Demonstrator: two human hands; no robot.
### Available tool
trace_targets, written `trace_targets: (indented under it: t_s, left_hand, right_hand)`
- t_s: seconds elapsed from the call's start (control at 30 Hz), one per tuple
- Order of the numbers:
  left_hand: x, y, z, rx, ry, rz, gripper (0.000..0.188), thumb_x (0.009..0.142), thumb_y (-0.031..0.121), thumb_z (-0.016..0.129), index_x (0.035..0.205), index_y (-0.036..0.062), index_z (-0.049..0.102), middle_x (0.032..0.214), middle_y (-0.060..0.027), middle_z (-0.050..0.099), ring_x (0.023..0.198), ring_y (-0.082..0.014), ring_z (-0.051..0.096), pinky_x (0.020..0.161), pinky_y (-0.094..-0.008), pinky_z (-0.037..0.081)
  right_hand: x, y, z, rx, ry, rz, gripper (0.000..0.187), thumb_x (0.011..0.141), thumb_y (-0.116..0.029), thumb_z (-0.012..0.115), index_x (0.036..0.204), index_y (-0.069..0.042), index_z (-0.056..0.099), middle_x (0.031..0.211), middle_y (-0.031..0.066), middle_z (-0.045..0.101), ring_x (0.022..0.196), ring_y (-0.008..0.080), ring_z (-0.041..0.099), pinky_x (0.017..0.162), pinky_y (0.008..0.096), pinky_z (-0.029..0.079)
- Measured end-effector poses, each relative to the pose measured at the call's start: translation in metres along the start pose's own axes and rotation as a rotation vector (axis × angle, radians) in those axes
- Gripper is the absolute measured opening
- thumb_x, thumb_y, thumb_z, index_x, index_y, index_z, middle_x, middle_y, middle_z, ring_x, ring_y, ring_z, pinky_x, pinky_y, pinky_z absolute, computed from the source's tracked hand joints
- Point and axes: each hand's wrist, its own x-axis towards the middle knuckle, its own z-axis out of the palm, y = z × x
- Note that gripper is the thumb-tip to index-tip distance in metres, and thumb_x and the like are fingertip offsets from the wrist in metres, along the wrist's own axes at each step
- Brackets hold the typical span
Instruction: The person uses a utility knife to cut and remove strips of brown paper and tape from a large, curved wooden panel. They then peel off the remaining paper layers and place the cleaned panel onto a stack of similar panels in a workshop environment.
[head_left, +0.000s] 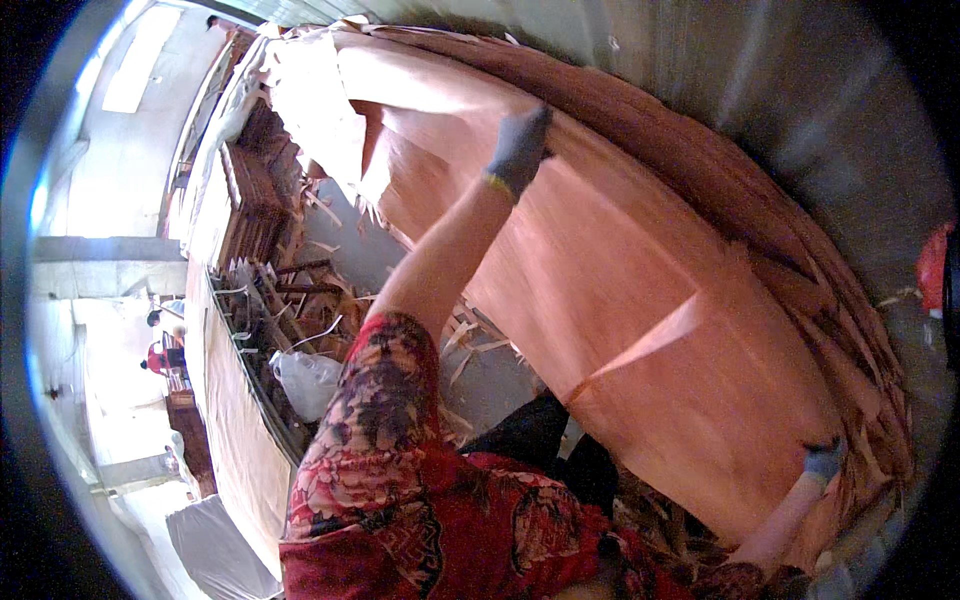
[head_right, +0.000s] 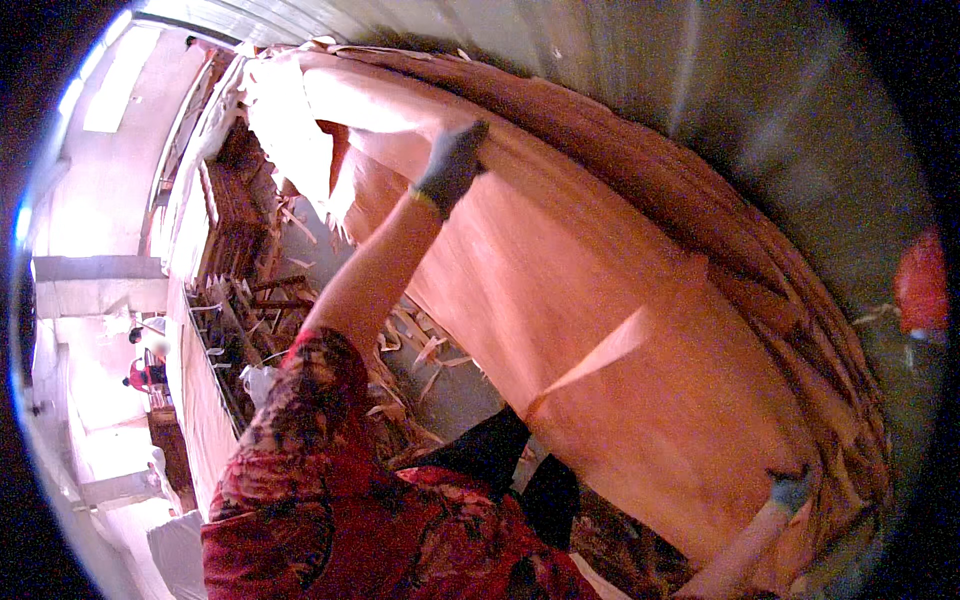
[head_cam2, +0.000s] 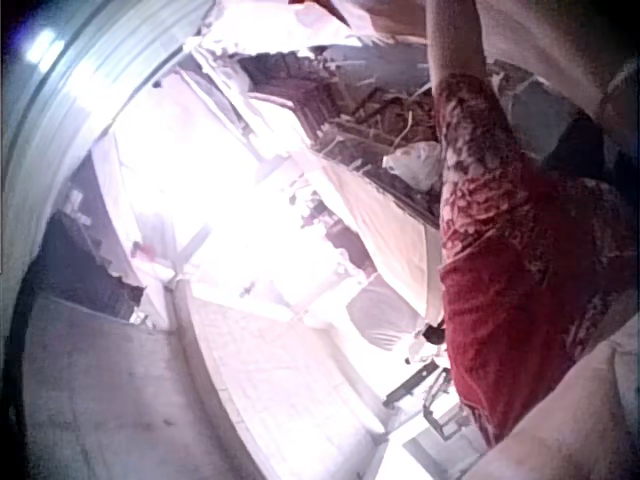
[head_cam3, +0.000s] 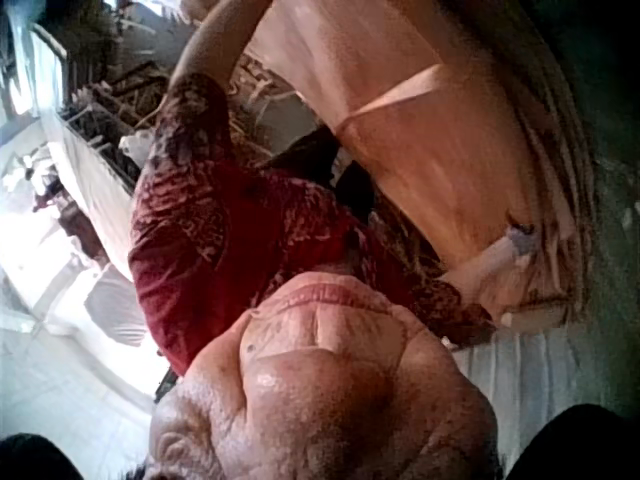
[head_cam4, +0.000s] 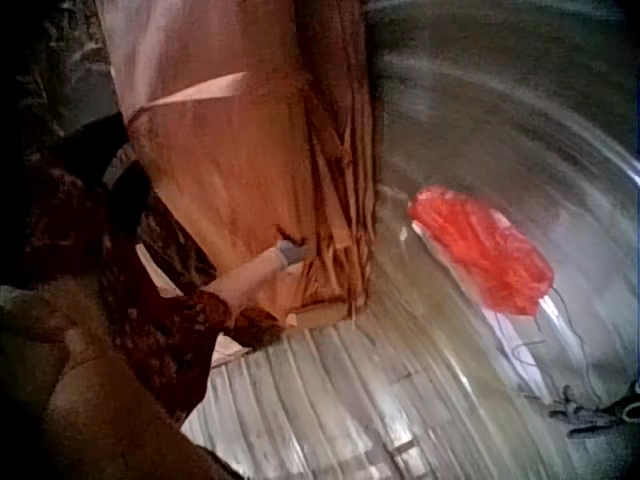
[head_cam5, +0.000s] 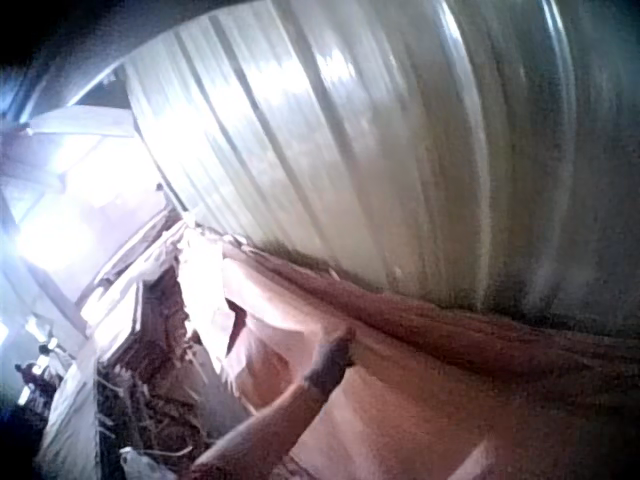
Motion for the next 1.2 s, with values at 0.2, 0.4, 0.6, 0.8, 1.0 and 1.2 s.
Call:
trace_targets:
  t_s: [0.2, 0.4, 0.6, 0.8, 1.0, 1.2]
  left_hand:
    - [0.097, 0.004, 0.055, 1.012, -0.105, 0.678, 0.019, 0.087, 0.025, 0.047, 0.099, 0.0149, 0.057, 0.088, -0.0003, 0.058, 0.08, -0.0139, 0.054, 0.077, -0.0336, 0.039]
    - [0.187, 0.002, 0.056, 1.742, -0.07, 1.466, 0.028, 0.091, 0.024, 0.038, 0.112, 0.0182, 0.056, 0.103, -0.0008, 0.06, 0.097, -0.0153, 0.054, 0.098, -0.0407, 0.035]
    - [0.087, -0.047, 0.149, 0.394, -0.41, 0.653, 0.034, 0.091, 0.029, 0.04, 0.117, 0.0079, 0.046, 0.117, -0.0111, 0.048, 0.112, -0.0252, 0.043, 0.099, -0.0499, 0.034]
    - [0.014, -0.012, 0.205, -0.24, -0.555, 0.255, 0.045, 0.092, 0.029, 0.045, 0.127, 0.0024, 0.038, 0.13, -0.0132, 0.04, 0.123, -0.0256, 0.035, 0.102, -0.0466, 0.034]
    - [0.02, -0.008, 0.248, 0.468, -0.907, 0.324, 0.035, 0.092, 0.018, 0.046, 0.124, 0.0049, 0.051, 0.129, -0.011, 0.045, 0.118, -0.0226, 0.042, 0.093, -0.0363, 0.041]
    - [0.015, 0.014, 0.283, 0.629, -0.879, 0.287, 0.031, 0.087, 0.022, 0.052, 0.113, 0.0077, 0.06, 0.099, -0.0032, 0.063, 0.084, -0.0126, 0.056, 0.07, -0.0253, 0.043]
  right_hand:
    - [0.022, -0.086, 0.037, 0.643, 0.101, 0.152, 0.05, 0.089, -0.042, 0.044, 0.128, -0.01, 0.043, 0.131, 0.0093, 0.044, 0.11, 0.0277, 0.047, 0.094, 0.0427, 0.039]
    - [0.027, -0.129, 0.106, 0.614, 0.163, 0.153, 0.055, 0.089, -0.051, 0.038, 0.122, -0.008, 0.05, 0.125, 0.0072, 0.051, 0.105, 0.0266, 0.046, 0.092, 0.0502, 0.035]
    - [-0.001, -0.1, 0.107, 0.786, 0.113, -0.103, 0.031, 0.091, -0.036, 0.045, 0.104, -0.01, 0.058, 0.085, 0.0005, 0.062, 0.051, 0.0103, 0.042, 0.045, 0.0232, 0.038]
    - [-0.031, -0.154, 0.121, 0.599, -0.085, -0.12, 0.045, 0.09, -0.025, 0.05, 0.128, -0.002, 0.041, 0.118, 0.0131, 0.052, 0.072, 0.0287, 0.049, 0.056, 0.0445, 0.046]
    - [0.04, -0.084, 0.106, 0.239, 0.295, -0.224, 0.037, 0.09, -0.041, 0.044, 0.09, -0.01, 0.062, 0.061, 0.0037, 0.053, 0.047, 0.0142, 0.044, 0.043, 0.0295, 0.037]
    - [0.021, -0.109, 0.134, 0.746, 0.283, -0.197, 0.04, 0.081, -0.047, 0.06, 0.095, -0.01, 0.057, 0.079, 0.0046, 0.056, 0.044, 0.0106, 0.035, 0.039, 0.0272, 0.032]
